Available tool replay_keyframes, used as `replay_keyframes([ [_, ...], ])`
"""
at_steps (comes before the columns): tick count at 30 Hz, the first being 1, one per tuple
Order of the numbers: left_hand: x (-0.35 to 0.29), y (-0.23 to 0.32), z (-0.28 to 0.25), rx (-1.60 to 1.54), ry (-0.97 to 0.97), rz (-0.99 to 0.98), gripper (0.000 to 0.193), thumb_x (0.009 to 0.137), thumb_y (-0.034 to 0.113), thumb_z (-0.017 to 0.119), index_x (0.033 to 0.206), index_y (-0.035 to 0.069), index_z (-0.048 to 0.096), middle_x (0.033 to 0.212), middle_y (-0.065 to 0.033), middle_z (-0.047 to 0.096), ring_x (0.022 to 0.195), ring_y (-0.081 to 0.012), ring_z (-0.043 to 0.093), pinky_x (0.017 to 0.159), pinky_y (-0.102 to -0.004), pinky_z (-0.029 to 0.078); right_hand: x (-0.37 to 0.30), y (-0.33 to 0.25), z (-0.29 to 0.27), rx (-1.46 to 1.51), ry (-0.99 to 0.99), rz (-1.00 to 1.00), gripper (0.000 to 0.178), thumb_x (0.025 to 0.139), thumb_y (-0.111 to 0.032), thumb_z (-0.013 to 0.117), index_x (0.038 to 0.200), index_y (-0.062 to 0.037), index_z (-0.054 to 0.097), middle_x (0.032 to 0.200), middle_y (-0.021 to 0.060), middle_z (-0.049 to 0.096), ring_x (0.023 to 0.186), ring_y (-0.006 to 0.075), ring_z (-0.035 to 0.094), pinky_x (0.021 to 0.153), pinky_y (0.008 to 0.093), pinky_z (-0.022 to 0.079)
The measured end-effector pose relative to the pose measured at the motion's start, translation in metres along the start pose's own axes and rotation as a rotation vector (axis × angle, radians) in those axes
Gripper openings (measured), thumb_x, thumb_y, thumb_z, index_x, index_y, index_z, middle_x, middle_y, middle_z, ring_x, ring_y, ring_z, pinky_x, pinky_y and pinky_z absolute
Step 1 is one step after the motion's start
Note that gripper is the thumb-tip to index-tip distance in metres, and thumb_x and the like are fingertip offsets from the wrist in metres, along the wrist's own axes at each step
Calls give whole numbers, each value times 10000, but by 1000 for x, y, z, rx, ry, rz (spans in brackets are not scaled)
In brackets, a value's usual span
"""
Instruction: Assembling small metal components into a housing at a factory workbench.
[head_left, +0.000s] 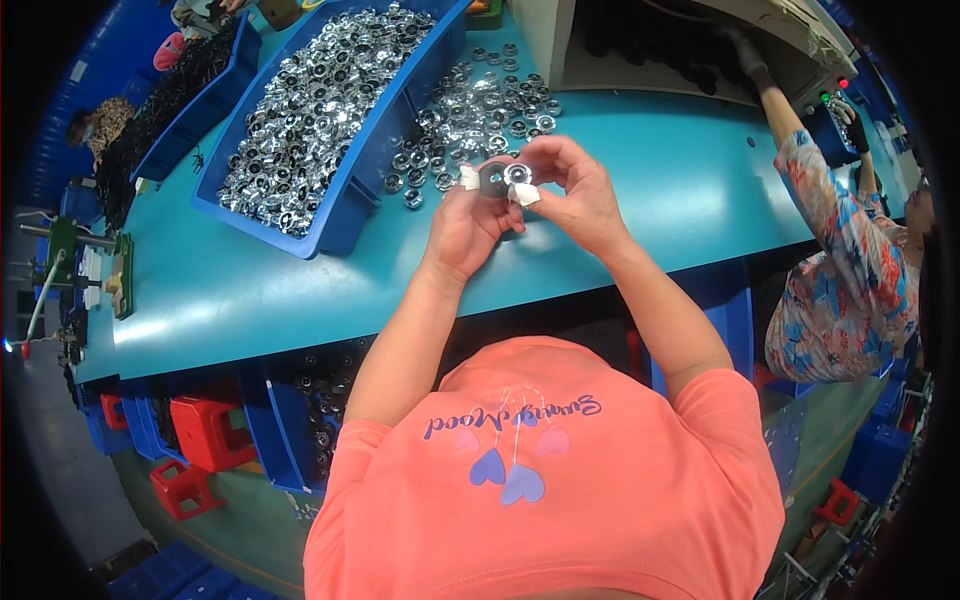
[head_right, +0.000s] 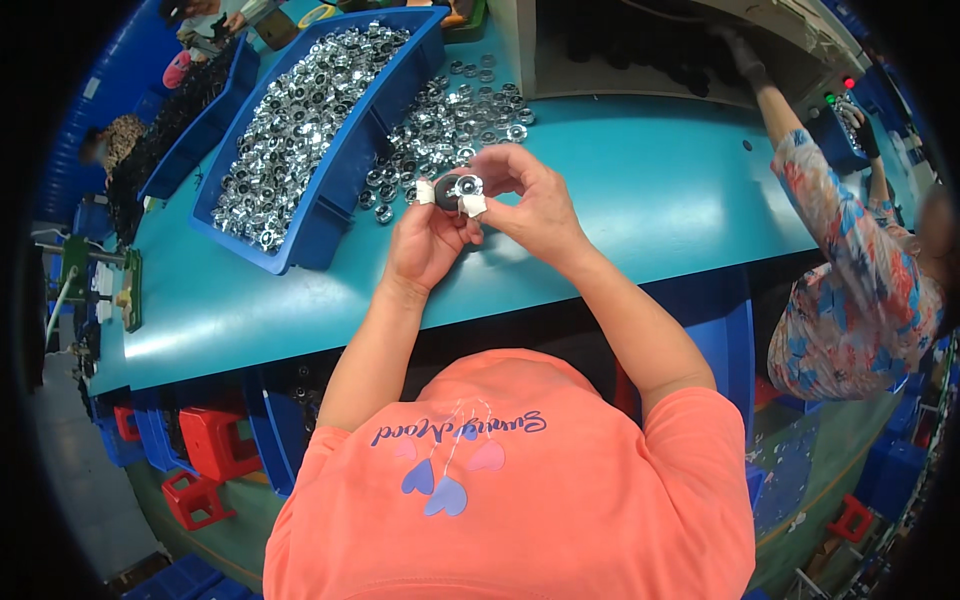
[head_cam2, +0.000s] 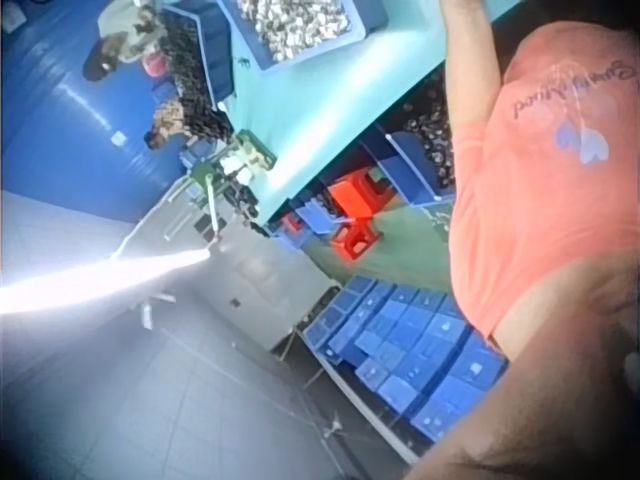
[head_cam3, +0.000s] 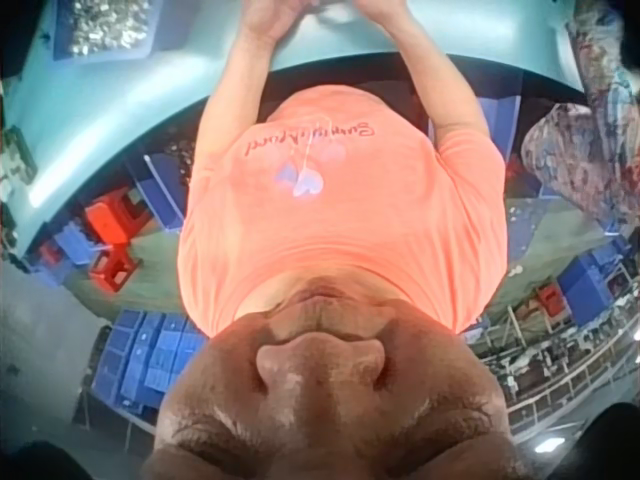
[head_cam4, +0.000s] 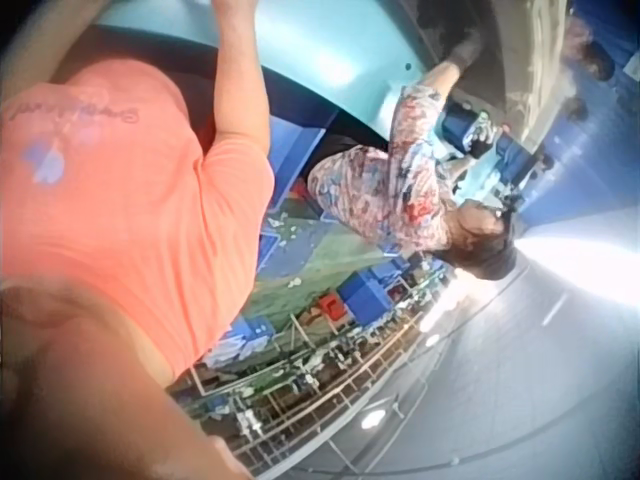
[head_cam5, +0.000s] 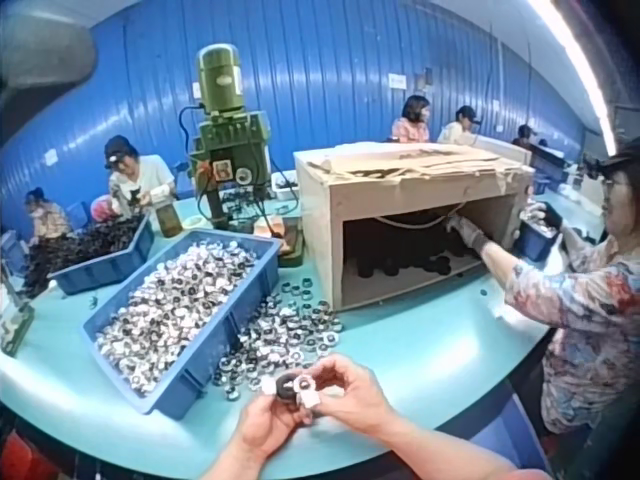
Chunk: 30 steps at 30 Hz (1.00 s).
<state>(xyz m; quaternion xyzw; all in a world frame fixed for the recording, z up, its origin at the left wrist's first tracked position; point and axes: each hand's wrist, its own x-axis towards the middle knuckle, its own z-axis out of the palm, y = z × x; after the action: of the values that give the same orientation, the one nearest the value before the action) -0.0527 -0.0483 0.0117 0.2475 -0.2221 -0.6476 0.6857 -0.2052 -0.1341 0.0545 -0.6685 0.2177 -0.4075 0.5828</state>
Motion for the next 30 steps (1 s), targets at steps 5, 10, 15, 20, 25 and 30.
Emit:
replay_keyframes([
  [5,-1,-2,-2,-6,24,8,501,1069,426,398,1341,32,546,1024,-93,666,809,-213,634,712,-385,549,-3,-5,1,-50,-89,-5,258,843,-46,734,1091,-11,673,1014,66,732,851,132,695,741,276,564],
  [10,-2,-3,-3,57,-7,17,478,1078,383,398,1337,7,539,1050,-95,643,830,-195,632,700,-363,559,-5,-5,6,-107,-38,-22,259,817,-52,735,1072,-46,691,1008,63,712,898,168,674,766,312,548],
  [15,-4,-3,0,51,45,-1,446,1073,339,406,1355,17,533,1069,-94,640,840,-200,642,719,-377,572,-4,12,7,-351,34,-255,274,755,-83,770,1023,-98,714,1012,31,685,998,209,594,846,337,502],
  [20,-2,1,-1,77,-11,16,473,1070,358,435,1366,0,528,1150,-115,641,936,-207,654,758,-367,565,-4,8,7,-419,29,-256,235,725,-91,794,947,-130,726,992,-14,682,954,203,572,835,332,485],
  [25,-2,-1,6,155,120,84,516,1058,389,485,1364,-25,522,1176,-103,642,1016,-187,639,838,-342,528,-9,13,11,-456,78,-271,223,706,-91,803,907,-151,727,914,-24,683,909,207,578,811,336,486],
  [30,0,-4,-3,169,18,112,465,1042,298,544,1362,-38,517,1204,-123,640,1107,-212,620,942,-352,505,-8,9,14,-579,89,-333,215,709,-77,795,898,-144,721,871,-12,687,852,213,600,787,342,494],
])
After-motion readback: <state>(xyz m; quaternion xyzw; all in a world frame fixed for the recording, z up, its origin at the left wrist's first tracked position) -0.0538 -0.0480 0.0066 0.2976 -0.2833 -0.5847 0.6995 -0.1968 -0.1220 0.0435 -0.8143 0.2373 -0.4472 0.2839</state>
